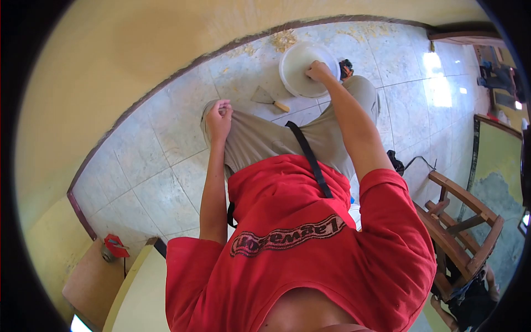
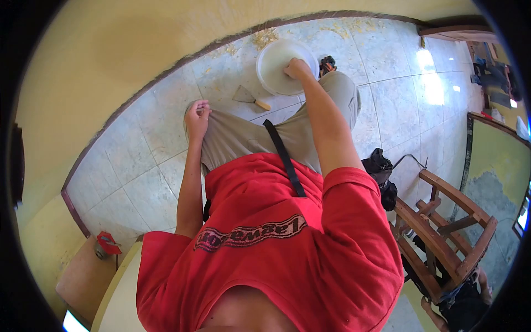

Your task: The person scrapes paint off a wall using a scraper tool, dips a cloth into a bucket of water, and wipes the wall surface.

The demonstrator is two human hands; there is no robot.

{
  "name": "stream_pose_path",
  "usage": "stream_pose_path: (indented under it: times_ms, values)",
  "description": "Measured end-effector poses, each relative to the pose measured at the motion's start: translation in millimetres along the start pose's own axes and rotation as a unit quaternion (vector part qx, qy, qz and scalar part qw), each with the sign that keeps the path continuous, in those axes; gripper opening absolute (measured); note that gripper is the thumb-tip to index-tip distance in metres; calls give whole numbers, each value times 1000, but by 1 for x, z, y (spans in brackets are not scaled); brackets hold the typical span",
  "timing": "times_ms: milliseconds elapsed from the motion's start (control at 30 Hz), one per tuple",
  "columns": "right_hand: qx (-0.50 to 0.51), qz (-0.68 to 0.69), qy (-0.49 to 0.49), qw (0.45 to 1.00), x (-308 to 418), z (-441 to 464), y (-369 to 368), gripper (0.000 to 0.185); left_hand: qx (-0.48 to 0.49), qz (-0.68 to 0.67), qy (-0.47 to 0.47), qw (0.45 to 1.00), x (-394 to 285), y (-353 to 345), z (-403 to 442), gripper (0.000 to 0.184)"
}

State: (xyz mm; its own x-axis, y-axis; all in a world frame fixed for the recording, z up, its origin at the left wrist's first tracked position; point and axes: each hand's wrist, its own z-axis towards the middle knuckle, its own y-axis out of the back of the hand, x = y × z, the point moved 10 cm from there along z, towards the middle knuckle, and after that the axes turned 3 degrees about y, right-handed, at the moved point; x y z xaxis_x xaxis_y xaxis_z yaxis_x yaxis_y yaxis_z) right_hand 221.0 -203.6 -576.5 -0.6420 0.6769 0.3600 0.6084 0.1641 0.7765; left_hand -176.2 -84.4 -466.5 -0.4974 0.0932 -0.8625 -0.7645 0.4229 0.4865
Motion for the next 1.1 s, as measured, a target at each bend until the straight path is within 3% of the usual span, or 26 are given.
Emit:
stream_pose_path:
  times_ms: [333,467,533,600,733,900,933,1000,1067,1100]
  values:
    - [-19,14,46,999,15,0,-5,33,-18,12,-3,1000,6,0,0,18]
    - [-103,47,29,993,11,-2,5,37,-32,1,-16,999,0,4,0,17]
    - [-99,36,-2,994,12,-4,7,47,-31,6,-9,999,-2,5,-3,16]
    - [-65,30,35,997,15,6,-5,60,-38,60,-26,997,-9,9,-3,16]
    - [-36,-40,89,995,-1,38,-47,52,-39,65,-21,997,2,5,-3,18]
    - [-40,10,52,998,26,1,-10,50,-55,58,-41,996,-8,7,4,18]
    - [-47,9,59,997,34,-5,5,50,-17,58,-35,998,-11,0,3,18]
    - [77,58,-4,995,28,-11,-9,48,14,61,-24,998,-6,-4,-5,18]
    - [18,56,32,998,32,-17,-2,45,100,138,-22,985,-2,-23,-1,21]
    - [-41,57,61,996,37,-14,8,43,89,141,-23,986,7,-22,11,21]
